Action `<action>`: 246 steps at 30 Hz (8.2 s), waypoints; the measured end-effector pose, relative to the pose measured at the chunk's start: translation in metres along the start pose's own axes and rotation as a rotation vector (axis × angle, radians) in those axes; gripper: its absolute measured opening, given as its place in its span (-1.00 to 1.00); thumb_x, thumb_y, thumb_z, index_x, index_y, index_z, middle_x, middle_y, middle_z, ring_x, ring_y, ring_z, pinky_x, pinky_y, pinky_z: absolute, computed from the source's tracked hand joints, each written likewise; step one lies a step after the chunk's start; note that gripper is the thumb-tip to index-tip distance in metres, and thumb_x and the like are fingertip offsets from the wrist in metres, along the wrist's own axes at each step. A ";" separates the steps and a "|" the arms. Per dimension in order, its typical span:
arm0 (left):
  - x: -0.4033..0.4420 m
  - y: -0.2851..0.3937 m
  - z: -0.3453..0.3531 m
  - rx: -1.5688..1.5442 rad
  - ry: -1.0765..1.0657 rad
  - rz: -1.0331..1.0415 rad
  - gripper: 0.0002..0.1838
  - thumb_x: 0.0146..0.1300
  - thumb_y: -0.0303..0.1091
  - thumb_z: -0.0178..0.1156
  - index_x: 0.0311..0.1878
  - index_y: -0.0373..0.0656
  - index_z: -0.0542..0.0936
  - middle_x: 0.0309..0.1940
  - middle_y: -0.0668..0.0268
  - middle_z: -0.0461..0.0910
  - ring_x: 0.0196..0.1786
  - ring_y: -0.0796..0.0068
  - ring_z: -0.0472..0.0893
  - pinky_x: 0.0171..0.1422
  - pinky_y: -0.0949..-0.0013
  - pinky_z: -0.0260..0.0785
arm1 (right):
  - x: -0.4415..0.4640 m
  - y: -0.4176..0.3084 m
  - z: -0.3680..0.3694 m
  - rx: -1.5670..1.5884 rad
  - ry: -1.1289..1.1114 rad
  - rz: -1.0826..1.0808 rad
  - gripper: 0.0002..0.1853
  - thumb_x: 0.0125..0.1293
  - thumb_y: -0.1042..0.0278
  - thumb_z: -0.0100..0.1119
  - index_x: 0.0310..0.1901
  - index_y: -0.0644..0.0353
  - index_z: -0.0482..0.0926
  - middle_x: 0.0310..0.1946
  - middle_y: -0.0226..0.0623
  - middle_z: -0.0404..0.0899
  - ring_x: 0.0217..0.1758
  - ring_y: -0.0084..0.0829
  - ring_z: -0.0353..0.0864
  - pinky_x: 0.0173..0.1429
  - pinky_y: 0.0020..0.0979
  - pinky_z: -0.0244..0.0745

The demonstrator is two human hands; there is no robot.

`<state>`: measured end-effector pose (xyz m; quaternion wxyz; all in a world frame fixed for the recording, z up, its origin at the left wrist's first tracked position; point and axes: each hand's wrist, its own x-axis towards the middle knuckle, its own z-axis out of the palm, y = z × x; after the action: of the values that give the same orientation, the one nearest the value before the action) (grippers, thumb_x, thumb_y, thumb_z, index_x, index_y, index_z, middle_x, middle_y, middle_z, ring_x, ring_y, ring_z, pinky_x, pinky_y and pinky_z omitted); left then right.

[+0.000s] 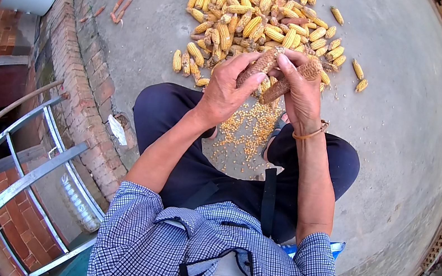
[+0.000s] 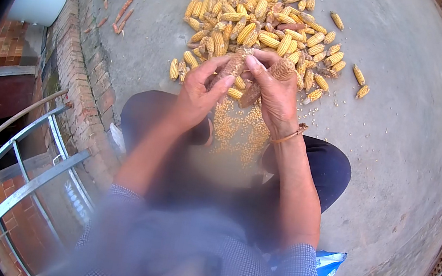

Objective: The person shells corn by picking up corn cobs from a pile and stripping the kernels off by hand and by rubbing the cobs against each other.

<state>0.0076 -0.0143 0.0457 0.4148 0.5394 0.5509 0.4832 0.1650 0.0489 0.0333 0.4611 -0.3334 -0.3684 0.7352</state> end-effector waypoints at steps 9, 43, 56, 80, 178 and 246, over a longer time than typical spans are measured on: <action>0.002 0.006 0.000 0.275 0.084 0.222 -0.68 0.27 -0.43 0.24 0.06 -0.32 0.53 -0.22 0.07 0.56 -0.16 0.09 0.59 -0.05 0.20 0.42 | -0.001 -0.002 0.006 -0.006 0.044 0.019 -0.71 0.27 0.39 0.38 -0.05 0.33 0.59 -0.23 -0.33 0.64 -0.24 -0.56 0.64 -0.10 -0.53 0.57; -0.158 -0.346 -0.134 0.549 0.067 -0.854 -0.65 0.42 -0.04 0.12 -0.04 -0.16 0.54 -0.35 0.34 0.53 -0.29 0.44 0.57 -0.23 0.25 0.47 | 0.005 -0.007 0.007 -0.538 0.157 0.052 -0.73 0.34 0.33 0.28 -0.03 0.32 0.59 -0.35 -0.35 0.69 -0.52 -0.74 0.50 -0.49 -0.70 0.30; -0.089 -0.303 -0.259 -0.778 0.400 -0.441 -0.57 0.37 -0.05 0.19 0.14 -0.11 0.46 -0.08 0.32 0.54 -0.03 0.32 0.58 0.00 0.17 0.52 | 0.005 0.004 0.005 -0.634 0.123 0.100 -0.76 0.39 0.36 0.22 -0.02 0.32 0.57 -0.35 -0.33 0.68 -0.51 -0.74 0.48 -0.46 -0.69 0.30; -0.058 -0.400 -0.198 0.593 0.234 -0.651 -0.45 0.23 -0.29 0.20 0.30 -0.20 0.45 0.22 -0.06 0.49 0.29 -0.02 0.45 0.40 0.12 0.28 | 0.004 0.003 0.021 -0.669 0.198 0.133 -0.74 0.39 0.43 0.18 0.05 0.37 0.52 -0.28 -0.25 0.65 -0.50 -0.72 0.52 -0.55 -0.71 0.33; -0.016 -0.416 -0.006 1.169 -0.650 0.477 -0.80 0.13 -0.33 0.08 -0.41 -0.18 0.67 0.05 0.14 0.46 0.20 0.21 0.38 0.27 0.17 0.22 | 0.005 0.000 0.032 -0.723 0.204 0.127 -0.69 0.37 0.37 0.22 0.06 0.38 0.52 -0.34 -0.31 0.62 -0.44 -0.69 0.50 -0.39 -0.66 0.36; 0.017 0.021 -0.039 -1.288 -0.260 -0.328 -0.38 0.54 0.04 -0.32 0.28 -0.37 0.30 -0.41 0.14 0.53 -0.69 0.53 0.40 -0.62 0.54 0.31 | 0.012 -0.001 0.020 -0.224 0.217 -0.016 -0.72 0.37 0.32 0.27 -0.02 0.34 0.57 -0.37 -0.29 0.67 -0.56 -0.69 0.50 -0.53 -0.66 0.30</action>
<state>-0.0275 -0.0017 0.0746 0.7843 0.1478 0.1734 0.5770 0.1441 0.0555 0.0425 0.4640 -0.4573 -0.3987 0.6455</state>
